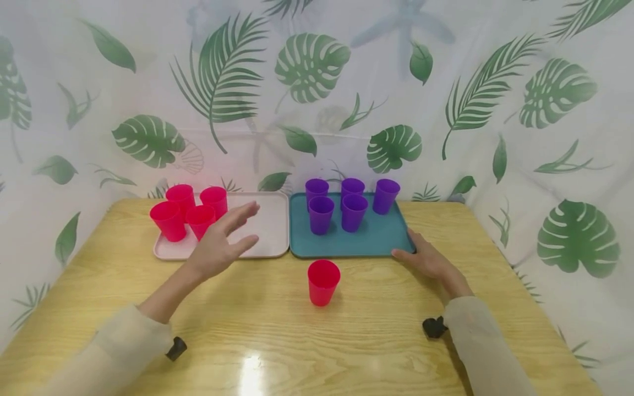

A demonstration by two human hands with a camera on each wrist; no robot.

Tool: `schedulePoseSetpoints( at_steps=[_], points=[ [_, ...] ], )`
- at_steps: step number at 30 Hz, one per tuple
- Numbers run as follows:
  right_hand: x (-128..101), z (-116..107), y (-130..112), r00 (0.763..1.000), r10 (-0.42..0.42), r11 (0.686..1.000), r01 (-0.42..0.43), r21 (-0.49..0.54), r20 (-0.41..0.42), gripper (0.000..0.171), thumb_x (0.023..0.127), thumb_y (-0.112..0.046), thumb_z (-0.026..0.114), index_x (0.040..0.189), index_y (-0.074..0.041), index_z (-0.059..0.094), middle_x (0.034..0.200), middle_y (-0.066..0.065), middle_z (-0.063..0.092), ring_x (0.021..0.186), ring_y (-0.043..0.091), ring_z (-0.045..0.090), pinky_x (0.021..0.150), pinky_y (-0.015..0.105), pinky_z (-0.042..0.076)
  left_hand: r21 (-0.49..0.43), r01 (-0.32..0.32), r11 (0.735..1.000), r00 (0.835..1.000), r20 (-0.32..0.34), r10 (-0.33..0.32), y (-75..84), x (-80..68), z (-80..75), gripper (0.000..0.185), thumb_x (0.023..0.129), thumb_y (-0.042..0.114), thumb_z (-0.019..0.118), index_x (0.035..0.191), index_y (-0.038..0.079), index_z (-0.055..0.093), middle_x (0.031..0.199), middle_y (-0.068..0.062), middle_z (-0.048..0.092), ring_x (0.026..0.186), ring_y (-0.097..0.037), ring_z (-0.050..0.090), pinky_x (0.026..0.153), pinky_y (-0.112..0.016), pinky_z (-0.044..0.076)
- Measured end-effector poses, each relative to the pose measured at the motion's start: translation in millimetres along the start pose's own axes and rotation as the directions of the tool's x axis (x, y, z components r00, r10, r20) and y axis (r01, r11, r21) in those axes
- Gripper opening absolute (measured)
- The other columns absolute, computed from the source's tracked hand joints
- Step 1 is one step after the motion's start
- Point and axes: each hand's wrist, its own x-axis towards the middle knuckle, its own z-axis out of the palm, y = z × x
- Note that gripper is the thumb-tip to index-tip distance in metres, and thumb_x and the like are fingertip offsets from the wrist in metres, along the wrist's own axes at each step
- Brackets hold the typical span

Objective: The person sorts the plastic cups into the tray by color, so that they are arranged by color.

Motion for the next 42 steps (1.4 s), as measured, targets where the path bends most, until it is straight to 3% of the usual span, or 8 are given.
schedulePoseSetpoints(
  at_steps=[4, 9, 19, 23, 29, 34, 42],
  points=[
    [-2, 1, -1, 1.0, 0.002, 1.0, -0.002, -0.003, 0.0, 0.1, 0.104, -0.054, 0.054, 0.162, 0.005, -0.002, 0.164, 0.039, 0.0, 0.149, 0.059, 0.001, 0.119, 0.071, 0.004, -0.057, -0.026, 0.998, 0.996, 0.08, 0.031, 9.6, -2.6, 20.9, 0.066, 0.096, 0.011, 0.07, 0.155, -0.001, 0.043, 0.155, -0.017, 0.049, 0.143, -0.029, 0.046, 0.116, -0.045, 0.041],
    [-1, 1, 0, 1.0, 0.005, 1.0, -0.005, -0.001, -0.006, 0.101, 0.103, -0.056, 0.054, 0.163, 0.003, -0.001, 0.165, 0.037, 0.001, 0.15, 0.057, 0.002, 0.12, 0.07, 0.005, -0.144, 0.005, 0.989, 0.986, 0.166, 0.019, 17.1, -5.0, 40.0, 0.07, 0.095, 0.011, 0.072, 0.157, 0.0, 0.04, 0.156, -0.013, 0.048, 0.145, -0.026, 0.044, 0.118, -0.041, 0.039],
    [8, 0, 14, 1.0, 0.023, 0.999, -0.023, -0.022, 0.015, 0.115, 0.096, -0.072, 0.052, 0.162, 0.003, -0.004, 0.166, 0.036, -0.001, 0.151, 0.057, 0.0, 0.119, 0.071, 0.004, -0.151, 0.045, 0.988, 0.949, 0.316, 0.005, 24.0, -5.4, 67.4, 0.081, 0.092, 0.023, 0.077, 0.16, 0.006, 0.036, 0.16, -0.008, 0.043, 0.146, -0.025, 0.042, 0.119, -0.042, 0.037],
    [8, -1, 14, 1.0, 0.03, 0.999, -0.029, -0.015, 0.011, 0.112, 0.098, -0.069, 0.053, 0.162, 0.003, -0.004, 0.166, 0.035, -0.001, 0.151, 0.056, 0.0, 0.12, 0.07, 0.003, -0.131, 0.082, 0.988, 0.93, 0.367, -0.028, 26.5, -6.0, 77.0, 0.086, 0.09, 0.025, 0.08, 0.161, 0.008, 0.034, 0.163, -0.005, 0.039, 0.147, -0.025, 0.04, 0.119, -0.042, 0.037],
    [7, -1, 12, 0.999, 0.04, 0.999, -0.04, -0.003, 0.02, 0.112, 0.098, -0.068, 0.053, 0.163, 0.002, -0.005, 0.167, 0.034, -0.003, 0.152, 0.055, -0.002, 0.12, 0.07, 0.002, -0.093, 0.095, 0.991, 0.916, 0.399, -0.051, 27.5, -6.8, 87.7, 0.087, 0.089, 0.027, 0.082, 0.161, 0.008, 0.036, 0.162, -0.009, 0.039, 0.143, -0.033, 0.043, 0.117, -0.05, 0.039],
    [5, 0, 9, 0.999, 0.038, 0.999, -0.038, -0.004, 0.009, 0.107, 0.1, -0.063, 0.054, 0.163, 0.002, -0.003, 0.167, 0.034, -0.001, 0.152, 0.055, 0.0, 0.12, 0.07, 0.003, -0.042, 0.091, 0.995, 0.904, 0.422, -0.065, 25.5, -6.8, 93.7, 0.086, 0.09, 0.028, 0.081, 0.16, 0.008, 0.037, 0.162, -0.009, 0.038, 0.144, -0.029, 0.043, 0.117, -0.048, 0.04],
    [-2, 0, -4, 1.0, 0.01, 1.0, -0.01, -0.007, 0.0, 0.101, 0.103, -0.053, 0.056, 0.162, 0.005, -0.001, 0.164, 0.039, 0.002, 0.149, 0.059, 0.002, 0.118, 0.073, 0.006, -0.013, 0.078, 0.997, 0.911, 0.408, -0.066, 19.8, -6.6, 102.6, 0.081, 0.091, 0.022, 0.081, 0.158, 0.005, 0.039, 0.158, -0.011, 0.043, 0.142, -0.025, 0.045, 0.113, -0.036, 0.044]
  ],
)
